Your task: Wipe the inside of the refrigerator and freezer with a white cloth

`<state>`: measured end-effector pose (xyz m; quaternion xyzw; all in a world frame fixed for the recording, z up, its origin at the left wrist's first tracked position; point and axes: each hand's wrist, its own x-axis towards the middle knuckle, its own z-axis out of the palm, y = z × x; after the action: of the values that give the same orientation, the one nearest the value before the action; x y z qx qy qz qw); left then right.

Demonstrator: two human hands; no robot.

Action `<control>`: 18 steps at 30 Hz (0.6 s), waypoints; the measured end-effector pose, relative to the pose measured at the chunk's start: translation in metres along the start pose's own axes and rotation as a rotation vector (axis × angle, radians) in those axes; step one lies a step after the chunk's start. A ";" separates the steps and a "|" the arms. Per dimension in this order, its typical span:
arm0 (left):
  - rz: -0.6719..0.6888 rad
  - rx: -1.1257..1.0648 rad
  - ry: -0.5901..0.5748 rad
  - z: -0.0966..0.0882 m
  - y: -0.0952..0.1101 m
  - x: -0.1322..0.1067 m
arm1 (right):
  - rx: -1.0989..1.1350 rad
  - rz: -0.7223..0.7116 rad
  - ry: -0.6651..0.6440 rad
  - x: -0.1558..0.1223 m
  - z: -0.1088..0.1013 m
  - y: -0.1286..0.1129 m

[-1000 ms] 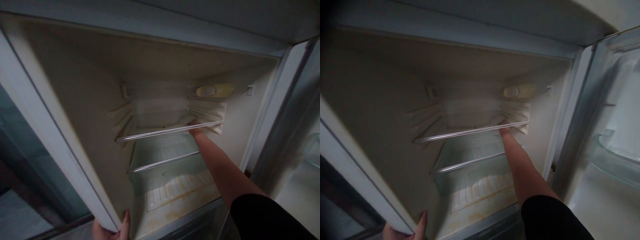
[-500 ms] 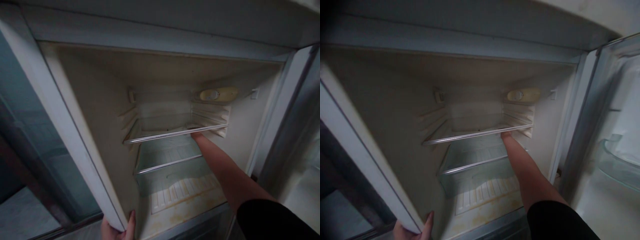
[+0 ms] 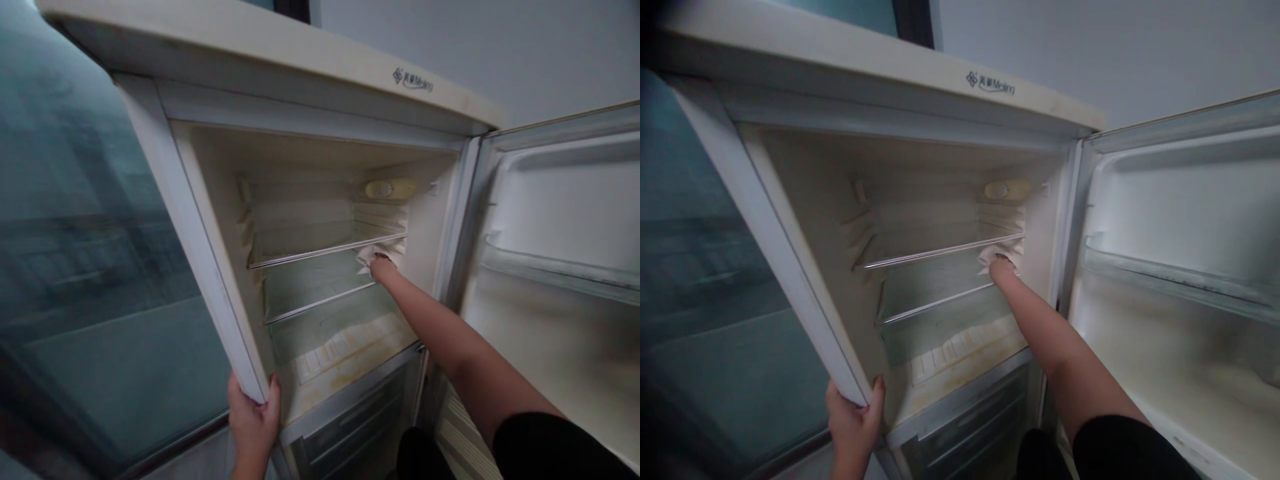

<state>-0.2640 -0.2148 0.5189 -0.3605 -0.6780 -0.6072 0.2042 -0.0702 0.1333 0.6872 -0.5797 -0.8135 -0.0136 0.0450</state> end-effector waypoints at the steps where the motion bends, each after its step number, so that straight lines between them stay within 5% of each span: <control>1: 0.022 0.012 -0.009 0.000 0.000 0.001 | 0.003 0.028 -0.001 -0.010 0.000 0.002; 9: 0.074 -0.011 -0.064 0.002 0.001 0.003 | -0.012 0.170 0.212 -0.070 -0.018 0.015; 13: 0.103 -0.037 -0.073 0.002 0.002 0.003 | -0.097 0.177 0.438 -0.078 -0.042 0.024; 18: 0.071 -0.028 -0.099 0.001 0.004 0.002 | -0.122 0.189 0.539 -0.075 -0.073 0.044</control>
<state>-0.2620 -0.2134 0.5233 -0.4167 -0.6656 -0.5903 0.1869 0.0000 0.0717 0.7514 -0.6300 -0.7122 -0.2119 0.2257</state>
